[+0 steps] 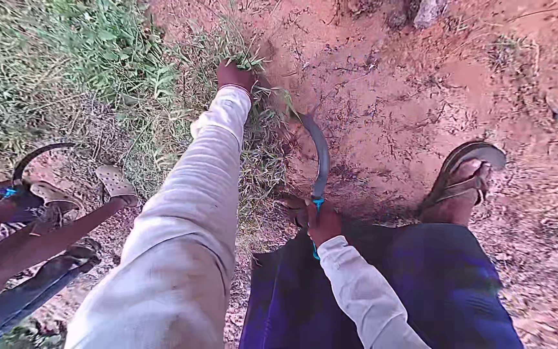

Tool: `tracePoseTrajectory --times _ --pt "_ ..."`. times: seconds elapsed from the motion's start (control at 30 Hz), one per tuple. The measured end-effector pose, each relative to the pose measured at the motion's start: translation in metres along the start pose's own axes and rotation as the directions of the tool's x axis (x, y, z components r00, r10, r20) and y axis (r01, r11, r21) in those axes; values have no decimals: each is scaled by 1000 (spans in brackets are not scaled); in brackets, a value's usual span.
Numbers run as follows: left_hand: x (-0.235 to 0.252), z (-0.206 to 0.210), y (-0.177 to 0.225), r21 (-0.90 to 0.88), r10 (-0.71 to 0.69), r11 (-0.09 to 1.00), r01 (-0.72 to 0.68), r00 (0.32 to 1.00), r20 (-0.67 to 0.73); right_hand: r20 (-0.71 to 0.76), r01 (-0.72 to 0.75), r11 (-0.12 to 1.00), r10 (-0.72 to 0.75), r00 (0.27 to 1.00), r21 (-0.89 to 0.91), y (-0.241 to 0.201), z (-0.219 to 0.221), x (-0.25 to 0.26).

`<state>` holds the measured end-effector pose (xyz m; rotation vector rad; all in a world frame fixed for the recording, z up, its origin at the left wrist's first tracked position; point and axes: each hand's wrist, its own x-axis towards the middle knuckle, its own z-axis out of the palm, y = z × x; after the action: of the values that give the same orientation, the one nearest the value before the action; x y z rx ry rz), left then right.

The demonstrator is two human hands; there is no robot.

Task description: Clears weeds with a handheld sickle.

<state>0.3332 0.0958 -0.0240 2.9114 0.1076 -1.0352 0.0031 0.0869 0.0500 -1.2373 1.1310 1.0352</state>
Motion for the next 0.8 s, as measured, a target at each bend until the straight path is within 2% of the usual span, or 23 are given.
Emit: tracePoseTrajectory --times 0.07,0.13,0.2,0.23,0.27,0.3,0.33,0.37,0.4,0.43,0.47,0.5,0.53,0.6,0.63,0.7,0.73,0.8 --pt "-3 -7 -21 -116 -57 992 49 996 -67 -179 123 985 -100 979 123 25 0 -23" --pt "-4 -11 -55 -244 -180 960 141 972 -149 -303 208 958 -142 942 197 22 -16 -25" --pt "-4 -10 -80 -291 -264 936 197 941 -214 -313 194 958 -121 942 213 -4 -42 -3" --pt "-7 -10 -77 -239 -254 951 194 935 -249 -314 189 965 -125 941 182 -21 -54 12" --pt "-11 -10 -66 -115 -181 981 154 940 -289 -319 191 973 -141 937 132 -36 -63 26" --pt "-14 -10 -51 53 -30 997 50 948 -316 -321 196 977 -159 934 85 -50 -68 38" --pt "-15 -8 -34 246 183 964 -104 928 -326 -322 207 977 -177 930 60 -63 -70 46" --pt "-9 -4 -16 420 392 869 -262 882 -263 -334 230 972 -204 920 41 -70 -69 54" --pt "1 2 1 546 549 732 -407 827 -119 -349 257 965 -223 910 52 -75 -65 59" --pt "16 9 16 614 615 609 -502 788 35 -366 284 956 -240 899 71 -77 -61 62" --pt "38 17 26 633 613 556 -539 780 125 -379 297 950 -242 893 94 -80 -58 65" --pt "64 23 26 616 553 598 -513 820 146 -387 298 944 -225 894 140 -80 -54 66" --pt "93 28 18 563 457 705 -431 883 104 -393 297 935 -205 896 191 -77 -49 69" --pt "137 23 -9 533 350 792 -297 937 3 -431 304 924 -183 884 233 -67 -47 76" --pt "132 14 -23 510 287 822 -252 958 11 -442 288 933 -170 881 216 -59 -46 74" --pt "79 -32 -21 532 76 829 -174 977 202 -423 242 955 -151 893 170 -49 -47 65" --pt "57 -48 -23 490 39 860 -143 976 216 -413 246 958 -167 896 146 -48 -50 64" --pt "25 -54 -46 323 28 943 -80 987 160 -340 254 963 -210 917 91 -45 -53 65"
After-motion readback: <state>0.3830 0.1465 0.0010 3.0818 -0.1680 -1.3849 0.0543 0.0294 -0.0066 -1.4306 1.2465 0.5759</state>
